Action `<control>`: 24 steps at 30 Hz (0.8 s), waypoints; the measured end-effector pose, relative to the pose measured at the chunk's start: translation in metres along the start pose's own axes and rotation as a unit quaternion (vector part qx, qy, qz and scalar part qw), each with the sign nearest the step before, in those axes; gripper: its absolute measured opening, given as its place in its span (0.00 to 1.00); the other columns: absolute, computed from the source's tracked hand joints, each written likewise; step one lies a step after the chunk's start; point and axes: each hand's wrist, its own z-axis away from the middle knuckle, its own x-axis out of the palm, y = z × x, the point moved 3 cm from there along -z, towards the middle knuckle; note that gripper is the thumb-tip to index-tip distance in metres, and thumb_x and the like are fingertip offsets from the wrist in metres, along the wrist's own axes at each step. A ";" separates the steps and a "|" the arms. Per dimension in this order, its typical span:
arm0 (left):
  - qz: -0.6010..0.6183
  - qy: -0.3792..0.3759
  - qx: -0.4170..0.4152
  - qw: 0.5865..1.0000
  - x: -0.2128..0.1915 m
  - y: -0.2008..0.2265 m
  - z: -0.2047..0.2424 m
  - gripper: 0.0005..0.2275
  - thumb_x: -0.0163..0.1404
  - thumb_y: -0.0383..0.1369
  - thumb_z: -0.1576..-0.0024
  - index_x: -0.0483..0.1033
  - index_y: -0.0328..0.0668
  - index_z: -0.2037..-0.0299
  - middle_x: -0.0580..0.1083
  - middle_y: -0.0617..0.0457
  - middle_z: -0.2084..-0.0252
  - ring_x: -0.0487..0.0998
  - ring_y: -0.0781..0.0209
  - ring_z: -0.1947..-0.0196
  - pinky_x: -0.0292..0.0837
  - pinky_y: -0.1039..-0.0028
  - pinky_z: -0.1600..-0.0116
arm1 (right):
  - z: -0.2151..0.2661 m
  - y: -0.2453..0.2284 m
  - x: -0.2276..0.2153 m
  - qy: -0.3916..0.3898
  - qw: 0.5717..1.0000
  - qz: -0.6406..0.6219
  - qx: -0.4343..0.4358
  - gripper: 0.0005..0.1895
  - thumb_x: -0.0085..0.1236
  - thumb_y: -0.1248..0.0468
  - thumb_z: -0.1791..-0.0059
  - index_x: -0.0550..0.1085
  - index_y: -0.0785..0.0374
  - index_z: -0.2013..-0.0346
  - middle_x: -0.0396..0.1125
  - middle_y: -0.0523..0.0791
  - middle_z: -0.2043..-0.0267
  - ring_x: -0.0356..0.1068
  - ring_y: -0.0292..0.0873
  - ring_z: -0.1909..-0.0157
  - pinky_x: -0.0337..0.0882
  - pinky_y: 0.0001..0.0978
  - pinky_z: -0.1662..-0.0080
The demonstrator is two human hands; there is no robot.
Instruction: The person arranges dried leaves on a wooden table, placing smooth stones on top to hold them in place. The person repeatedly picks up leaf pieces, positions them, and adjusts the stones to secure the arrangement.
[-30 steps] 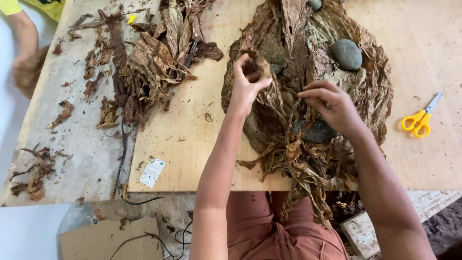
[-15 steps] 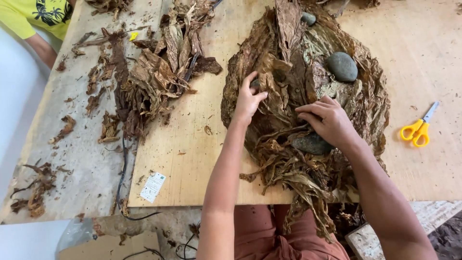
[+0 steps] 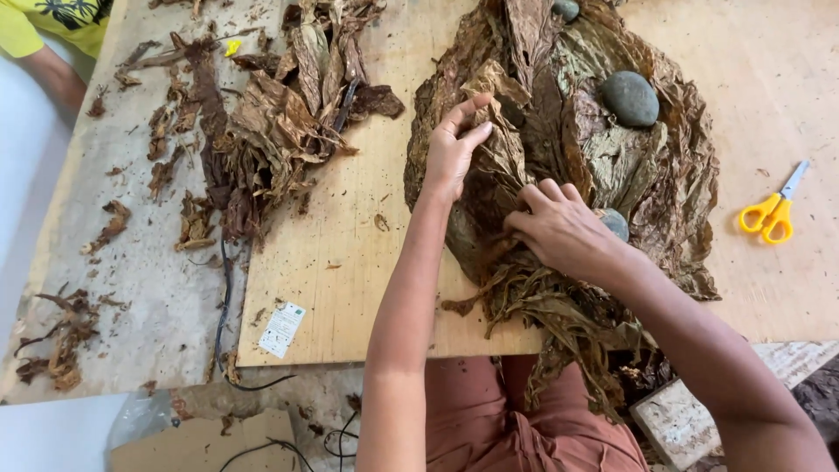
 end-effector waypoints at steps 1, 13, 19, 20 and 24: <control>0.015 -0.007 -0.005 1.000 0.002 0.000 0.000 0.17 0.59 0.24 0.43 0.80 0.48 0.43 0.76 0.42 0.48 0.77 0.59 0.51 0.80 0.64 0.47 | -0.001 0.003 0.003 -0.015 1.000 -0.009 0.002 0.12 0.47 0.53 0.44 0.78 0.42 0.50 0.65 0.40 0.51 0.57 0.41 0.47 0.58 0.32 0.47; -0.246 -0.162 -0.177 0.939 0.008 0.025 0.049 0.27 0.54 0.20 0.44 0.68 0.59 0.36 0.61 0.43 0.25 0.51 0.78 0.88 0.66 0.89 0.76 | 0.038 0.035 -0.016 -0.167 0.959 -0.183 -0.141 0.28 0.49 0.71 0.52 0.74 0.40 0.41 0.67 0.36 0.43 0.67 0.35 0.46 0.71 0.34 0.43; -0.084 -0.183 0.001 0.980 -0.009 -0.009 0.048 0.34 0.57 0.18 0.51 0.69 0.53 0.31 0.65 0.51 0.29 0.56 0.58 0.26 0.44 0.59 0.23 | 0.000 0.040 -0.077 0.045 0.917 -0.384 0.097 0.15 0.60 0.70 0.50 0.77 0.69 0.49 0.76 0.56 0.57 0.76 0.50 0.66 0.80 0.35 0.64; -0.086 -0.182 0.005 0.980 -0.009 -0.002 0.050 0.34 0.57 0.18 0.51 0.69 0.53 0.31 0.65 0.51 0.29 0.56 0.58 0.26 0.44 0.59 0.23 | -0.021 0.050 -0.057 0.049 0.918 -0.383 0.093 0.15 0.60 0.70 0.50 0.77 0.69 0.49 0.76 0.56 0.57 0.76 0.50 0.66 0.80 0.35 0.64; -0.075 -0.230 0.010 0.970 -0.007 0.008 0.051 0.41 0.54 0.16 0.49 0.56 0.59 0.23 0.54 0.49 0.22 0.55 0.51 0.25 0.49 0.56 0.25 | -0.085 0.077 -0.018 0.199 0.897 -0.377 0.118 0.32 0.64 0.54 0.49 0.66 0.64 0.36 0.63 0.56 0.50 0.68 0.58 0.51 0.73 0.48 0.52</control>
